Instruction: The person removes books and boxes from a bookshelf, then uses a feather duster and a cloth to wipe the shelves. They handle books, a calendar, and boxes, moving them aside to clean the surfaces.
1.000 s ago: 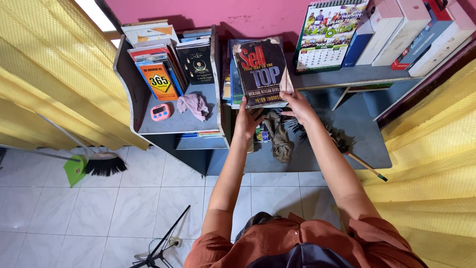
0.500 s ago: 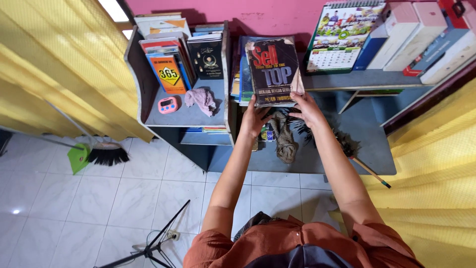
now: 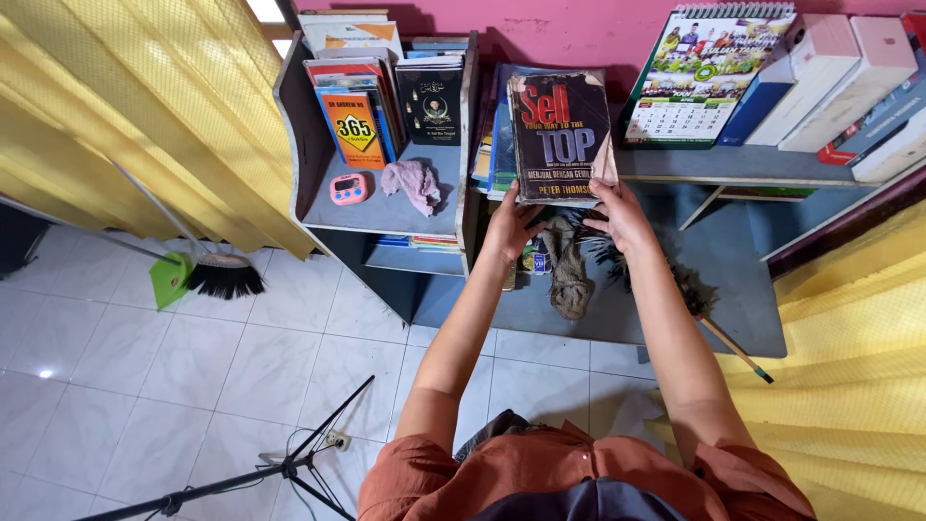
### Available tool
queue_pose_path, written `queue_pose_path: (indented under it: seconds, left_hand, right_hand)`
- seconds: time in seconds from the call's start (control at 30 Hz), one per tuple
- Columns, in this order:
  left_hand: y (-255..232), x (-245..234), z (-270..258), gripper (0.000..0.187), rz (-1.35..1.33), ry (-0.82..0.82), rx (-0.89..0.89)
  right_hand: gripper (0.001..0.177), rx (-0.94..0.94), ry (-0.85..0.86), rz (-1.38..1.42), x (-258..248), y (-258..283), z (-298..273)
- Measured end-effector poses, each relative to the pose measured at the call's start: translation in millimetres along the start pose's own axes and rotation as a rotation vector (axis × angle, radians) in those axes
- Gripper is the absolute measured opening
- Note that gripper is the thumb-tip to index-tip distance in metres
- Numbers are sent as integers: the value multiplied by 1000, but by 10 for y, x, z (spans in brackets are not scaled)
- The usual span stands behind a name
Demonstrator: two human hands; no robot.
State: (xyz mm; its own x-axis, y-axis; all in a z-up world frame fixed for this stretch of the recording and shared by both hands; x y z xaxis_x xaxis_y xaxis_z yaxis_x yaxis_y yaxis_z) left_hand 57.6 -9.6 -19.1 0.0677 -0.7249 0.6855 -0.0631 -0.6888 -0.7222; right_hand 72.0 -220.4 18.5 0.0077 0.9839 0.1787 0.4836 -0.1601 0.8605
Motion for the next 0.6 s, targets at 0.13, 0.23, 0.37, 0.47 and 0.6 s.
queue_pose_path:
  seconds: [0.13, 0.23, 0.37, 0.47, 0.6]
  left_hand:
    - [-24, 17, 1, 86, 10, -5, 9]
    - [10, -36, 93, 86, -16, -9, 3]
    - [90, -127, 175, 87, -49, -11, -6]
    - [25, -133, 198, 87, -61, -43, -10]
    - [54, -222, 210, 90, -74, -56, 30]
  right_hand:
    - [63, -9, 16, 5, 28, 18, -45]
    - [60, -11, 9, 1, 17, 25, -19]
    - [57, -24, 12, -1, 4, 5, 0]
    - [57, -38, 30, 3, -30, 1, 90]
    - [61, -17, 7, -17, -66, -60, 167]
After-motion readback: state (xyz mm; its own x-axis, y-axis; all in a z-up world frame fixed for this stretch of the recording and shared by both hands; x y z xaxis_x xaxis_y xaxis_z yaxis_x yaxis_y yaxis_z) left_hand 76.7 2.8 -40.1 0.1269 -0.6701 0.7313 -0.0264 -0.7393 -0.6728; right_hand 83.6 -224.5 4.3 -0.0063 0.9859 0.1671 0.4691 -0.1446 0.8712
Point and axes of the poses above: each hand's wrist, its own z-axis towards the middle knuckle, its own x-axis out of the palm, y = z × x, the point moved 6 cm from there along z, towards the middle knuckle, and after that the axes turned 14 degrees about x, right-handed, at the moved point
